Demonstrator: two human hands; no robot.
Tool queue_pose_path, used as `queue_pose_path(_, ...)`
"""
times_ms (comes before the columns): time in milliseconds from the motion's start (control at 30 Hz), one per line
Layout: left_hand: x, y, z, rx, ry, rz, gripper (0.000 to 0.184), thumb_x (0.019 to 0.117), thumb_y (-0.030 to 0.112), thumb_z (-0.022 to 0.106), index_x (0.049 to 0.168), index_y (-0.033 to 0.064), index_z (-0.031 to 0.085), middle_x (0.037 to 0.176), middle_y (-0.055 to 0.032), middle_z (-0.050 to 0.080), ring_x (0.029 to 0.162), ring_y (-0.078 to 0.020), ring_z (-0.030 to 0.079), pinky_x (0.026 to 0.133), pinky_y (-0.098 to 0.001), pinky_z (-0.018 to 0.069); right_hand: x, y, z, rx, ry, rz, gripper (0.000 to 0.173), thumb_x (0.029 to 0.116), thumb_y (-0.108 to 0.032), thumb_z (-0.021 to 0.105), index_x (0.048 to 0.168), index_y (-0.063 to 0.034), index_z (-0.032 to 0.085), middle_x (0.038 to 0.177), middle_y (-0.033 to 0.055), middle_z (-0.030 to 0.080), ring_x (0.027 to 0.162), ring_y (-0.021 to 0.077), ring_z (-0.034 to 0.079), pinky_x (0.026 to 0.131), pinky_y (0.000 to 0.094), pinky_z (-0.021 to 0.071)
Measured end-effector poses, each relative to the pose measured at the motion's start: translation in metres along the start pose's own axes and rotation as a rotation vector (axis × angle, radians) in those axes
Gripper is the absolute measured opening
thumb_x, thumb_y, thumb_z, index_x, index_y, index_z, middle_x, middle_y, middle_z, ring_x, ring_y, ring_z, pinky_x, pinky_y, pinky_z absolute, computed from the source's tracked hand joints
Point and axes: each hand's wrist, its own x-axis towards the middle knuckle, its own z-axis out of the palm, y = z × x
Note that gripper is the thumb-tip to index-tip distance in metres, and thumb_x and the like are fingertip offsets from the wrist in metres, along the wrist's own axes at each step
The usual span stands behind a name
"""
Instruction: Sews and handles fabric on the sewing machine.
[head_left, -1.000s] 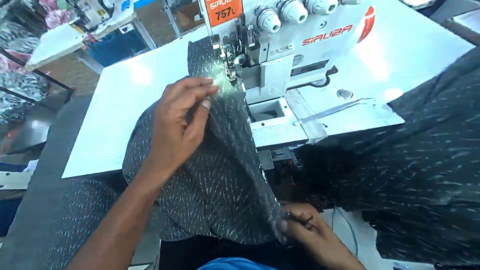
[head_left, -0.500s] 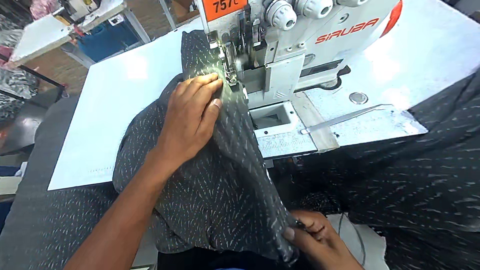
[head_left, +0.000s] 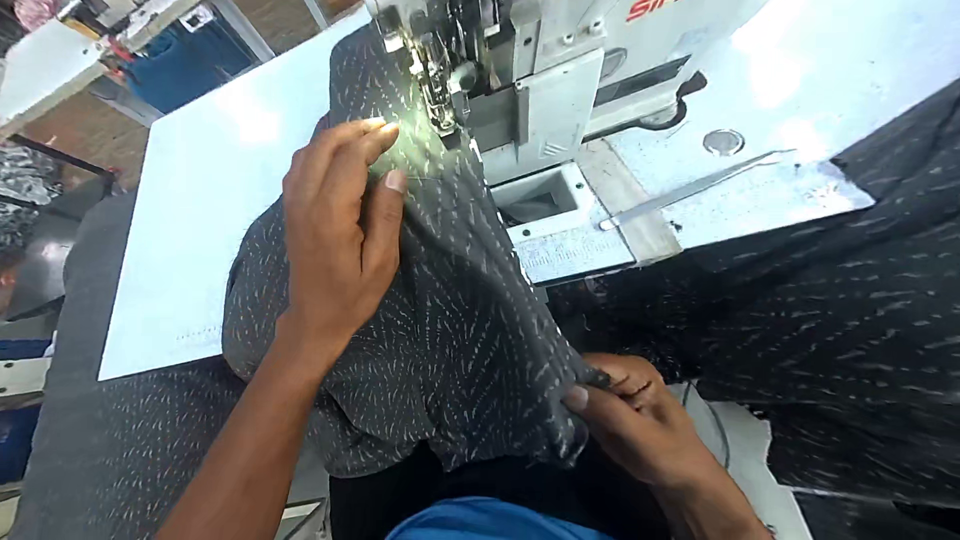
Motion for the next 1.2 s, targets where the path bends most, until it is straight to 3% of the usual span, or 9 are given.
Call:
queue_pose_path(67,-0.007,0.008,-0.004,-0.007,-0.01,-0.044,0.034,0.1067,0.02,0.048,0.129,0.0034,0.067,0.133,-0.0145,0.064,0.127,-0.0248,0.056,0.107,-0.0423,0.0442,0.002,0.0,-0.001,-0.004,-0.006,0.007,0.02,0.1013,-0.031,0.065,0.091,-0.0152,0.074,0.075,-0.0072,0.067,0.066,-0.0024,0.061,0.061,0.0165,0.0524)
queue_pose_path(300,-0.007,0.019,-0.005,0.003,-0.179,-0.205,0.042,0.1086,0.028,0.037,0.133,0.0123,0.067,0.146,-0.0053,0.057,0.136,-0.0252,0.048,0.11,-0.0471,0.0383,0.005,0.0,-0.002,-0.016,-0.004,0.0,0.02,0.1019,-0.03,0.064,0.094,-0.0158,0.074,0.078,-0.0072,0.069,0.07,-0.0018,0.064,0.063,0.0168,0.0541)
queue_pose_path(567,-0.005,0.02,0.003,0.007,-0.245,-0.195,0.05,0.1091,0.034,0.032,0.146,0.011,0.057,0.156,-0.0038,0.049,0.15,-0.0228,0.036,0.123,-0.0496,0.0267,0.009,-0.001,0.002,0.008,-0.013,-0.032,0.018,0.1037,-0.027,0.061,0.099,-0.0158,0.074,0.083,-0.0084,0.071,0.073,-0.0034,0.064,0.066,0.0153,0.0541)
queue_pose_path(700,0.013,0.001,0.01,-0.014,-0.329,-0.212,0.056,0.1099,0.041,0.03,0.155,0.0124,0.046,0.165,-0.0042,0.037,0.156,-0.0238,0.025,0.126,-0.0586,0.016,0.029,-0.003,0.01,-0.003,0.029,-0.036,0.021,0.1031,-0.032,0.062,0.096,-0.0156,0.073,0.08,-0.0066,0.069,0.072,-0.0009,0.065,0.065,0.0178,0.0558)
queue_pose_path(900,0.061,-0.044,0.019,0.034,-0.461,-0.179,0.063,0.1076,0.05,0.026,0.16,0.0166,0.039,0.168,-0.0038,0.031,0.158,-0.025,0.018,0.124,-0.0647,0.0102,0.074,-0.014,0.029,0.054,0.075,-0.019,0.02,0.1022,-0.028,0.063,0.099,-0.0102,0.073,0.078,0.0046,0.069,0.065,0.0093,0.066,0.059,0.0255,0.0595)
queue_pose_path(1033,0.094,-0.074,0.024,0.052,-0.536,-0.121,0.064,0.1069,0.049,0.027,0.153,0.009,0.047,0.164,-0.0116,0.037,0.158,-0.0289,0.019,0.124,-0.0646,0.0088,0.105,-0.025,0.049,0.107,0.133,-0.012,0.017,0.1038,-0.019,0.059,0.102,-0.0063,0.07,0.084,0.0094,0.07,0.067,0.0158,0.071,0.06,0.0343,0.0643)
queue_pose_path(1100,0.11,-0.087,0.027,0.075,-0.559,-0.079,0.063,0.1074,0.049,0.026,0.149,0.0102,0.052,0.162,-0.012,0.04,0.157,-0.0295,0.02,0.125,-0.0639,0.0093,0.121,-0.028,0.059,0.158,0.168,-0.013,0.018,0.1052,-0.015,0.055,0.104,-0.0037,0.069,0.086,0.0108,0.071,0.067,0.0176,0.072,0.06,0.0362,0.065)
queue_pose_path(1200,0.131,-0.096,0.03,0.095,-0.598,-0.057,0.06,0.1075,0.041,0.024,0.152,0.0083,0.048,0.163,-0.0147,0.037,0.157,-0.0311,0.02,0.124,-0.0644,0.0053,0.142,-0.032,0.073,0.232,0.246,-0.011,0.018,0.1057,-0.01,0.05,0.103,-0.002,0.067,0.086,0.0101,0.071,0.065,0.0172,0.072,0.061,0.0368,0.0655)
